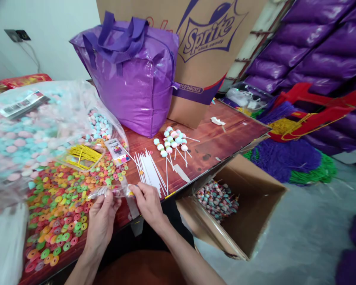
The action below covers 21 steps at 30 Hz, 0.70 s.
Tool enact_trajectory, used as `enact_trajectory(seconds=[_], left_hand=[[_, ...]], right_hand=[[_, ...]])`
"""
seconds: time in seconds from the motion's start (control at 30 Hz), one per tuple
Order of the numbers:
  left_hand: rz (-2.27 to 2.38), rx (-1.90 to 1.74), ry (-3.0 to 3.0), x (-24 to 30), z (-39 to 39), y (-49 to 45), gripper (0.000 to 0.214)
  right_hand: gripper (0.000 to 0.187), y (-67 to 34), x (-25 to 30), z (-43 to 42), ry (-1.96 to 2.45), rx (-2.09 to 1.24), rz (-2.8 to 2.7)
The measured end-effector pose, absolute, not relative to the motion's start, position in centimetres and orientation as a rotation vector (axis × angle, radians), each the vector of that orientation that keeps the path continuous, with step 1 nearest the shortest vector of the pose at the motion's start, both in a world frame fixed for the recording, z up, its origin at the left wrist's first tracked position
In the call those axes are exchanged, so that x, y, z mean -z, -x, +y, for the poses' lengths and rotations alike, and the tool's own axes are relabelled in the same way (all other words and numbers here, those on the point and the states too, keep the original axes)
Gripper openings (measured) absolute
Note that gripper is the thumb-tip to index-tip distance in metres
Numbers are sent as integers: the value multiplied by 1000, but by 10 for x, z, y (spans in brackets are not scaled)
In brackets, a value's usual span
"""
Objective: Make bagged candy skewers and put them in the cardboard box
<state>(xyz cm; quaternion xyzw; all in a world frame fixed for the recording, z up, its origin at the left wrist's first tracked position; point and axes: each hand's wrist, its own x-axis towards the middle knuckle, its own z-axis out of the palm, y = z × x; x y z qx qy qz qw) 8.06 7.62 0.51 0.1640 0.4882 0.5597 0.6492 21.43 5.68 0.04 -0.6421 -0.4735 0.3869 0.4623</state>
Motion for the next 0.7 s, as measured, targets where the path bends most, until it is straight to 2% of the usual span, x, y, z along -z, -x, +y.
enact_trajectory(seconds=[0.13,0.27,0.33,0.43,0.7], left_hand=[[1103,-1350,-350,-5,84,-72,30],[1190,-1450,-314,-4,88,-66,34],[1205,-1430,-307,-3,87,-65,35],[1215,-1399,-282,-1,85,-66,37],[1186,-1409,-363,5,77,-68,30]], right_hand=[[42,-228,-4,80,1690,-816,-1457],[12,-243,3,98,1952,-264,-1749],[16,-248,8,103,2025,-118,-1911],[23,-253,13,108,1994,-88,-2028],[26,-284,4,160,2346,109,-1824]])
